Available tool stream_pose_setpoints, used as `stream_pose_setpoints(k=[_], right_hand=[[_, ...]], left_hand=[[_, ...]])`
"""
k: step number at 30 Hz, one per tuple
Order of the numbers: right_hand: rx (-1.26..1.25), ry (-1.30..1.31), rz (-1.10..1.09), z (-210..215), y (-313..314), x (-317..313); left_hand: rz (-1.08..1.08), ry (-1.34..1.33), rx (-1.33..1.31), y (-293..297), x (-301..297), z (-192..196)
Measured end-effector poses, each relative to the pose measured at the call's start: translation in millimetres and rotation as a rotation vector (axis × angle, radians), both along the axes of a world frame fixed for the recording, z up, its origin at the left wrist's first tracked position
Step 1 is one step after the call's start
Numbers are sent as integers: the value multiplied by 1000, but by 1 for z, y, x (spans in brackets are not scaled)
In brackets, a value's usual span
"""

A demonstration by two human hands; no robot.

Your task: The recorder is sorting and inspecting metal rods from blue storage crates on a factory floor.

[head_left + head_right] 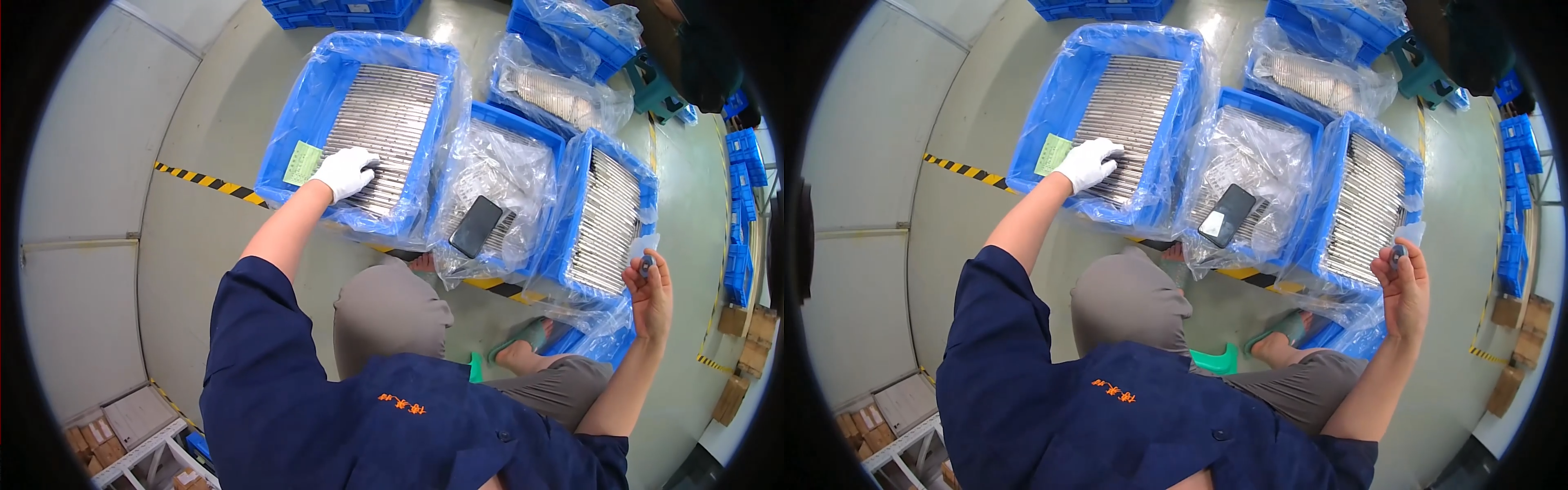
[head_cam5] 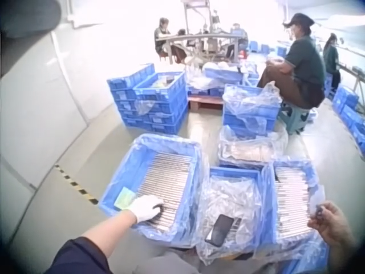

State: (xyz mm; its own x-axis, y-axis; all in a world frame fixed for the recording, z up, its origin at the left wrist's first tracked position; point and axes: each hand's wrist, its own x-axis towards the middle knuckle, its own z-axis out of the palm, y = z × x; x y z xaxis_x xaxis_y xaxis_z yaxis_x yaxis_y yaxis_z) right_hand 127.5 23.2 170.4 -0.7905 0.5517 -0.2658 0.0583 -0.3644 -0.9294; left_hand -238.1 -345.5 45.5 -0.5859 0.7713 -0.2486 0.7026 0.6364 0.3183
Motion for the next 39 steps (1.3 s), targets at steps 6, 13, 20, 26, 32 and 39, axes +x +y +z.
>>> stream_pose_setpoints(k=[6,13,20,26,32,39], right_hand=[[1,-9,-22,0,1,2],[-21,-18,-34,6,-12,-3],[9,9,-77,7,-9,6],[16,-42,-62,18,-22,-13],[45,302,-241,49,-4,34],[76,395,-439,55,-9,74]], left_hand=[[-51,-14,34,3,22,4],[91,-216,-221,-10,31,17],[131,-249,-188,-12,12,32],[294,-19,-515,-79,-30,-17],[220,-27,-634,-67,-44,-17],[145,185,38,93,-5,82]])
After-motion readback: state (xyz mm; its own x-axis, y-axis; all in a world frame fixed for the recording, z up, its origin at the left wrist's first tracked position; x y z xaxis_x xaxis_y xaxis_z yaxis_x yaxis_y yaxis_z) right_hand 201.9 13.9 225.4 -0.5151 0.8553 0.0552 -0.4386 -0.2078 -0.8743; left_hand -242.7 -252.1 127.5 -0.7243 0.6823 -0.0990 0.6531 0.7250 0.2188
